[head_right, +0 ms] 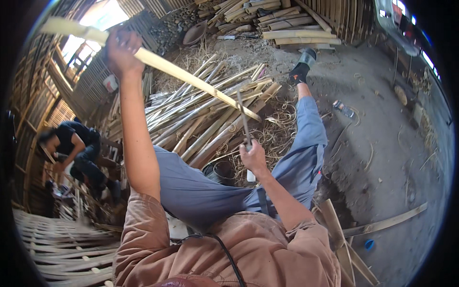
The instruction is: Shaving and smoothing a long strip of bamboo using a machete while seated in a workshop.
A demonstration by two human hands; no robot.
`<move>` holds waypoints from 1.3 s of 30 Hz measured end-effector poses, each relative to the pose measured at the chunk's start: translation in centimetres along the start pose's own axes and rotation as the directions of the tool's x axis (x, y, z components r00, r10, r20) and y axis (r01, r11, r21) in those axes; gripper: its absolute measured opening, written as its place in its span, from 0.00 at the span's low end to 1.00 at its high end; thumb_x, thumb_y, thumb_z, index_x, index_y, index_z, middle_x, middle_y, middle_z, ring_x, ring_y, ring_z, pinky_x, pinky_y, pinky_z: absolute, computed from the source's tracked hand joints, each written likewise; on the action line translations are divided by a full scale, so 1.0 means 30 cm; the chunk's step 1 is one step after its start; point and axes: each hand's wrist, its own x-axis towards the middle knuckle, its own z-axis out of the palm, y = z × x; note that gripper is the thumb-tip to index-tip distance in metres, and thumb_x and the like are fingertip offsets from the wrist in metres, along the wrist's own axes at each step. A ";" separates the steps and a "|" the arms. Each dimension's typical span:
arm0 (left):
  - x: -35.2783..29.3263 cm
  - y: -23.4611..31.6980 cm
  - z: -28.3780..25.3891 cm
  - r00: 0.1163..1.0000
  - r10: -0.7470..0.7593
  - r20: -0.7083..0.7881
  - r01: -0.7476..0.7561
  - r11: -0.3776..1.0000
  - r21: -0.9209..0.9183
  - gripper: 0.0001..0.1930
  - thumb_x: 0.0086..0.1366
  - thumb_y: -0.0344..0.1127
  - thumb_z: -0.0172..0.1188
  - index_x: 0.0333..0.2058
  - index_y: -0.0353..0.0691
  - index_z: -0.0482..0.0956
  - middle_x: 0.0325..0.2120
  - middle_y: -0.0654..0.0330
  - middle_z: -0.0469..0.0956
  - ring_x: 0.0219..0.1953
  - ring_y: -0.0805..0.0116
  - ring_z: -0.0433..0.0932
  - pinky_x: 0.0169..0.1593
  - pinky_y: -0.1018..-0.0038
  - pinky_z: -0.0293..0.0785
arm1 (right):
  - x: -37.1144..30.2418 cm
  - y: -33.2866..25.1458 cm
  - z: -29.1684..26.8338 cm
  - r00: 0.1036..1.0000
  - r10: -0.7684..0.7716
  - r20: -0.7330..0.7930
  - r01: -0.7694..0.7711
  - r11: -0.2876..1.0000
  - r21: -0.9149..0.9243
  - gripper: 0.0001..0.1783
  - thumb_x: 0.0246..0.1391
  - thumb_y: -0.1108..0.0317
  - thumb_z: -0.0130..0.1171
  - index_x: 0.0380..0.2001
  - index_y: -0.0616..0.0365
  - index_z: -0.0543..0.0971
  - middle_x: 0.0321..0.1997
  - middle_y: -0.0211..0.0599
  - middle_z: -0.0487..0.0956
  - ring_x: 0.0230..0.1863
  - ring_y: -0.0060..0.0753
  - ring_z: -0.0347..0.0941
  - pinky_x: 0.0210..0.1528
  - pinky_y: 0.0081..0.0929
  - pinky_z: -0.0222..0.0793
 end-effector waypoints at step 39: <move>-0.085 -0.028 0.467 0.885 0.259 0.387 -0.330 0.935 0.132 0.10 0.72 0.37 0.52 0.33 0.38 0.73 0.13 0.73 0.61 0.13 0.84 0.58 0.16 0.82 0.53 | 0.196 -0.252 0.083 0.939 -0.222 -0.263 0.267 0.953 0.146 0.07 0.62 0.68 0.56 0.36 0.61 0.75 0.17 0.35 0.75 0.17 0.27 0.72 0.23 0.30 0.67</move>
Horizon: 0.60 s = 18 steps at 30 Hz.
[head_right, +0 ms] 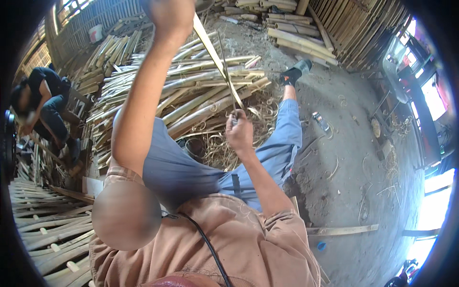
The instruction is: Shaving and smoothing a long strip of bamboo using a machete while seated in a workshop.
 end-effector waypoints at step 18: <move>0.163 0.098 -0.166 0.994 0.094 -0.051 -0.097 0.994 -0.045 0.07 0.71 0.36 0.52 0.35 0.39 0.72 0.13 0.74 0.59 0.12 0.85 0.54 0.14 0.83 0.49 | 0.169 -0.155 0.038 0.959 -0.279 0.038 0.266 0.942 0.205 0.22 0.55 0.61 0.65 0.48 0.63 0.74 0.26 0.37 0.78 0.21 0.26 0.75 0.25 0.29 0.72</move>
